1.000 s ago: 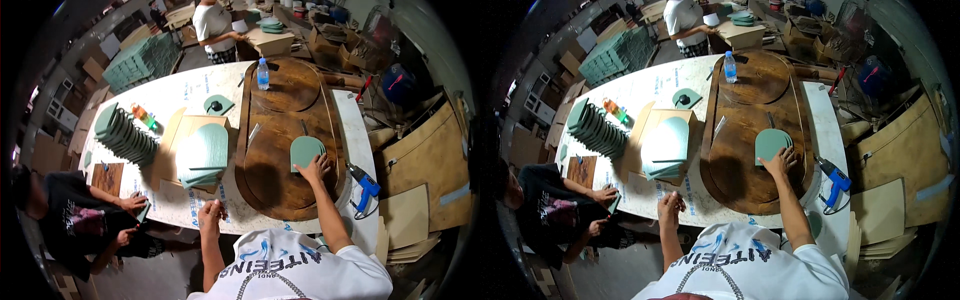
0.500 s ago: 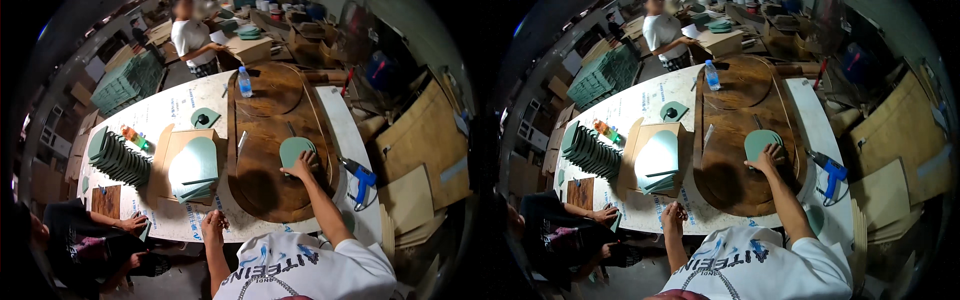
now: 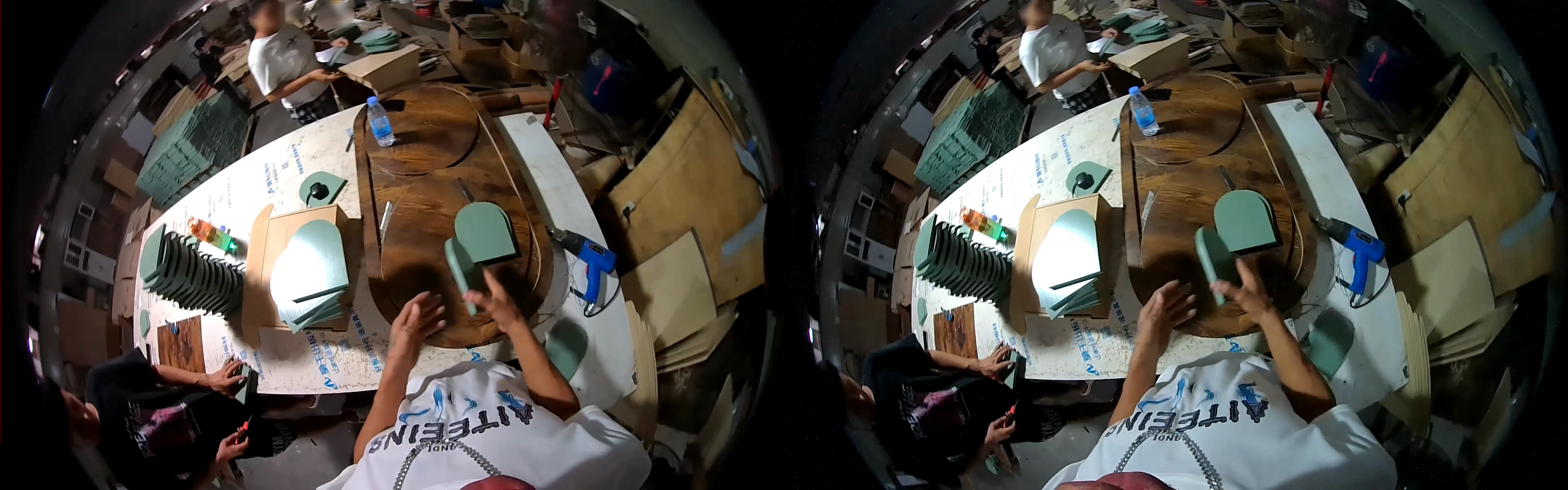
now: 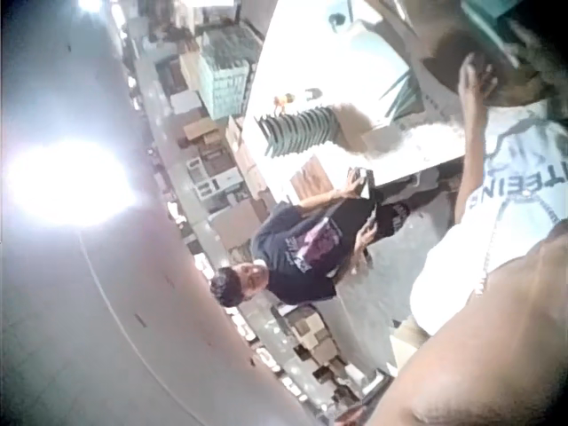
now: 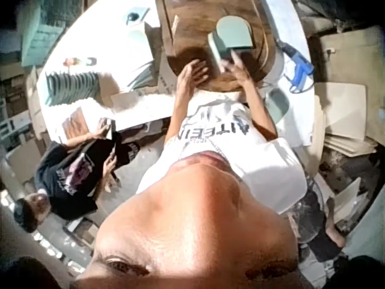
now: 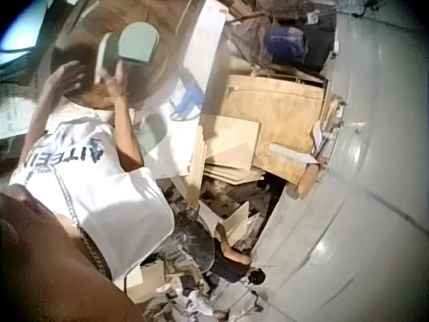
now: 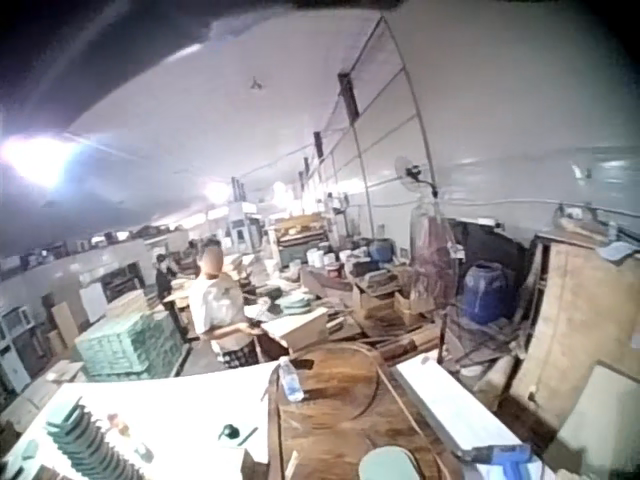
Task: The person uses a heat gun to apply heat to the edges of light green, semi-circular wooden parts. They rotate the parts to heat different sections and inspect the surface by running their fingers over it. The person places the finished parts on a stack of similar items on the workbench.
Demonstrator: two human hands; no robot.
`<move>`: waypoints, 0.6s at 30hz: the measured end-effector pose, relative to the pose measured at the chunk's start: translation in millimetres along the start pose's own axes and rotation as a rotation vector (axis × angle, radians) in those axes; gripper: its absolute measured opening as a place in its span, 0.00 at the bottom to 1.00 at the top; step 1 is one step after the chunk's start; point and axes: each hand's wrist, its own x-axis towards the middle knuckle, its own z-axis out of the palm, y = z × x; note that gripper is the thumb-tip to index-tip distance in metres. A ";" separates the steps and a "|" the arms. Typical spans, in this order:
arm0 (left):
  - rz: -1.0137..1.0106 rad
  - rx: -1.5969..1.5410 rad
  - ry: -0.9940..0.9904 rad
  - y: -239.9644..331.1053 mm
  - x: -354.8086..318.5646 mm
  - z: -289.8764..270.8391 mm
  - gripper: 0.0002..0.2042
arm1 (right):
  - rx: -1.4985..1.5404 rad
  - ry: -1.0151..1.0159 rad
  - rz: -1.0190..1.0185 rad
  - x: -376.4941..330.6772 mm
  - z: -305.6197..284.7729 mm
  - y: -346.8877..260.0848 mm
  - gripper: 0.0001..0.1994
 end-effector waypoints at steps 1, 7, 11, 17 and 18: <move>-0.011 -0.069 -0.035 -5.8 3.8 11.2 0.27 | -0.002 -0.093 -0.007 -16.7 16.6 -28.1 0.54; -0.096 -0.028 0.167 -11.7 13.5 18.9 0.22 | -0.821 0.026 -0.455 -43.1 19.8 -22.6 0.47; -0.124 -0.068 0.233 -2.2 5.7 -8.0 0.21 | -0.091 0.317 -0.198 -22.0 -63.5 15.6 0.32; -0.075 -0.016 0.352 -5.2 -26.4 -43.6 0.23 | -1.139 1.350 0.279 -45.8 -281.6 87.7 0.35; -0.057 -0.033 0.350 -9.3 -30.0 -50.9 0.23 | -1.172 1.401 0.306 -51.7 -291.3 87.1 0.36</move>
